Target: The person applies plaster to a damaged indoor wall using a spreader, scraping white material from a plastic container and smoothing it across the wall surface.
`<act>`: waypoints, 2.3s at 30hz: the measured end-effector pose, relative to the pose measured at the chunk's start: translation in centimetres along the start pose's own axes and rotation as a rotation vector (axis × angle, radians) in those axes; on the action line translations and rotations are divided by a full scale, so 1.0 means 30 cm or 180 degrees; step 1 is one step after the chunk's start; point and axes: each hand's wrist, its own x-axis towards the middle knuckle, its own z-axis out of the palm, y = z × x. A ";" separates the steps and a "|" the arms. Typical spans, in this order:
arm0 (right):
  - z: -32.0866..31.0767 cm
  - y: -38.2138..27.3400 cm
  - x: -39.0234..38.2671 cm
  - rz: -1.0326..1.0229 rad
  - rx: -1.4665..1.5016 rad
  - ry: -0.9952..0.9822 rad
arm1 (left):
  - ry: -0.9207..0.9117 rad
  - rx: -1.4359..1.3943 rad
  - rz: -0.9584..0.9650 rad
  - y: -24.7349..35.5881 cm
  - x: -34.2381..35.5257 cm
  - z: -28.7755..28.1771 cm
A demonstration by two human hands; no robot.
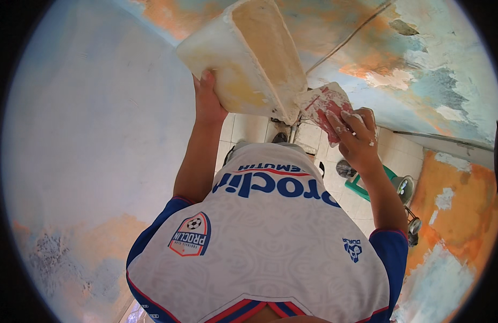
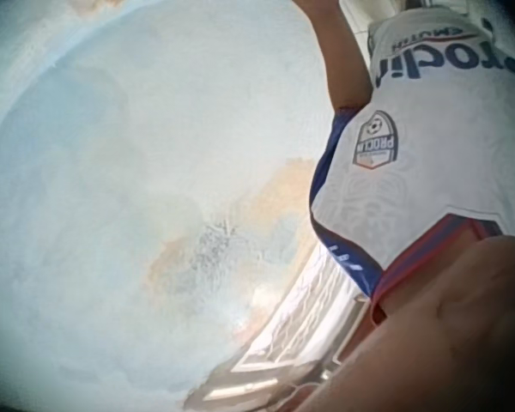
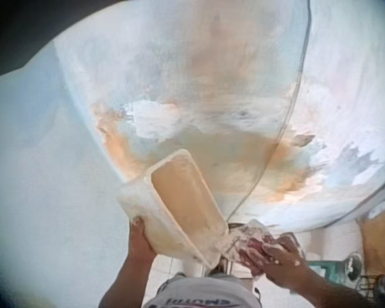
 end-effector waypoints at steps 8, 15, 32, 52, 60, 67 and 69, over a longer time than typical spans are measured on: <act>-0.001 -0.134 0.116 0.0386 -0.0193 0.0634 | 0.0027 0.0001 -0.0145 0.205 -0.121 -0.284; -0.130 -0.461 0.518 0.1465 0.2353 0.0105 | 0.0094 -0.0172 -0.0719 0.310 -0.199 -0.374; 0.069 -0.649 0.674 -0.0029 0.0245 0.0130 | -0.0680 -0.0325 -0.0785 0.412 -0.187 -0.436; 0.066 -0.580 0.573 0.0549 0.0869 -0.0118 | -0.0640 -0.0134 -0.1001 0.378 -0.165 -0.375; 0.019 -0.470 0.507 0.0272 0.1110 -0.0303 | -0.0762 0.0376 -0.0529 0.339 -0.122 -0.290; -0.058 -0.321 0.451 0.0524 0.1604 -0.0845 | -0.0663 0.0254 -0.0373 0.290 -0.105 -0.158; -0.080 -0.268 0.428 0.0759 0.1891 -0.0988 | -0.0569 0.0338 -0.0333 0.277 -0.103 -0.126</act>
